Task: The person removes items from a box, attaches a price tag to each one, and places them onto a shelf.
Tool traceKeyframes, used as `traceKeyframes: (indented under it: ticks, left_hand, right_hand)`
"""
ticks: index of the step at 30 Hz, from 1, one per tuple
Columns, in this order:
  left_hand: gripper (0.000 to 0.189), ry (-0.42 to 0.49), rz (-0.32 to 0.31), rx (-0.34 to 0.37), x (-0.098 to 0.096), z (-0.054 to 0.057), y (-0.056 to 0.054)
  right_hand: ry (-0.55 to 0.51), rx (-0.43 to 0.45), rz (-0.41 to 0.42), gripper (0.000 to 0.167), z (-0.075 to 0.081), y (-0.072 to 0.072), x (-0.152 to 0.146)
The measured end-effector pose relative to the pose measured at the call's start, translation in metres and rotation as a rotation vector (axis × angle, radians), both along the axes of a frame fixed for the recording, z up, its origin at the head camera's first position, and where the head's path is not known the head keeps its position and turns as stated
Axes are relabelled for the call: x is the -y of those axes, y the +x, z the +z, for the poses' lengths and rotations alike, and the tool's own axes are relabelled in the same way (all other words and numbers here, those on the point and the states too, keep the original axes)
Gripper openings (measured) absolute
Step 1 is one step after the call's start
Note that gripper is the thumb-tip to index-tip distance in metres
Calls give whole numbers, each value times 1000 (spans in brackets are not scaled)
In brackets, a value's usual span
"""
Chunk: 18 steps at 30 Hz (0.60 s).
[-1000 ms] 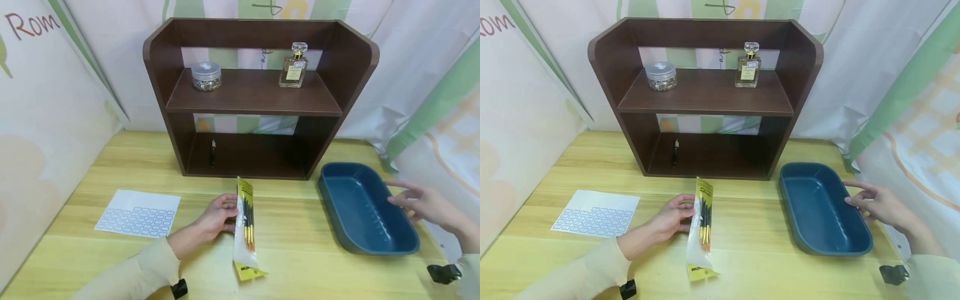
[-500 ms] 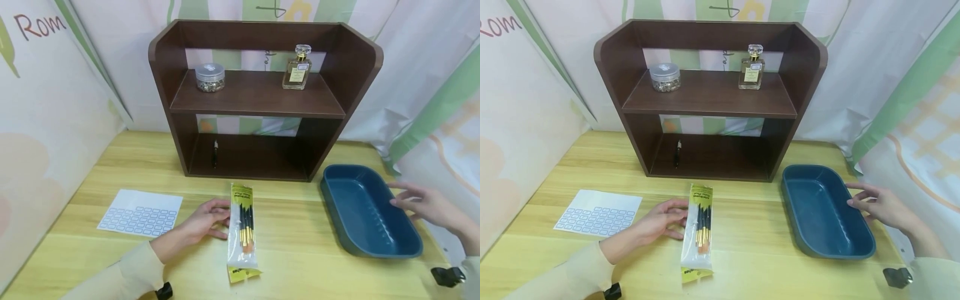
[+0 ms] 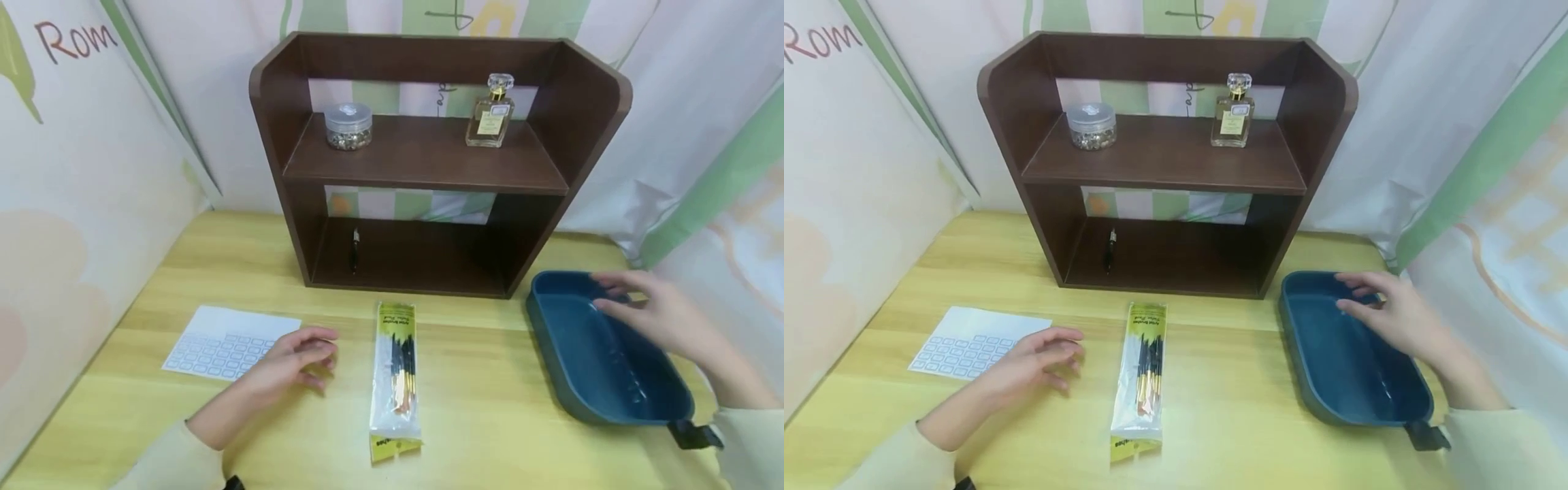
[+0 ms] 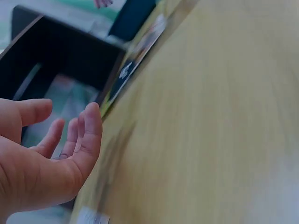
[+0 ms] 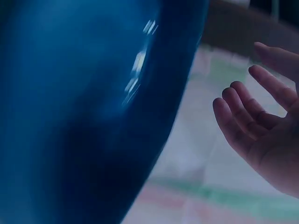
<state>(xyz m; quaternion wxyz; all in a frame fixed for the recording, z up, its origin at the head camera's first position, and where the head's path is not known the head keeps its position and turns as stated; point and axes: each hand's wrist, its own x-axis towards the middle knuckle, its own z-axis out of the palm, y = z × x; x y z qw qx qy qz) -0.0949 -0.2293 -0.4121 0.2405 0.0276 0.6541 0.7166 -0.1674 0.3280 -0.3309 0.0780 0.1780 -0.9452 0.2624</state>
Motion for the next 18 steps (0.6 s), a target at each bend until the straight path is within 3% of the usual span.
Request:
traceKeyframes:
  ticks: [3, 8, 11, 14, 18]
  left_hand:
    - [50, -35, 72, -37, 22, 2, 6]
    - [51, -156, 235, -152, 62, 12, 11]
    - [53, -261, 333, -208, 86, 16, 14]
    - [57, -377, 413, -212, 109, 17, 18]
    - [66, -507, 470, -152, 132, 15, 23]
  right_hand:
    - [-52, -16, 100, 39, 3, 2, 36]
    - [11, -40, 259, 41, 17, 2, 93]
    - [32, 8, 327, 41, 22, 1, 126]
    - [3, 84, 384, 39, 21, -2, 159]
    - [-32, 143, 465, 38, 15, -9, 201]
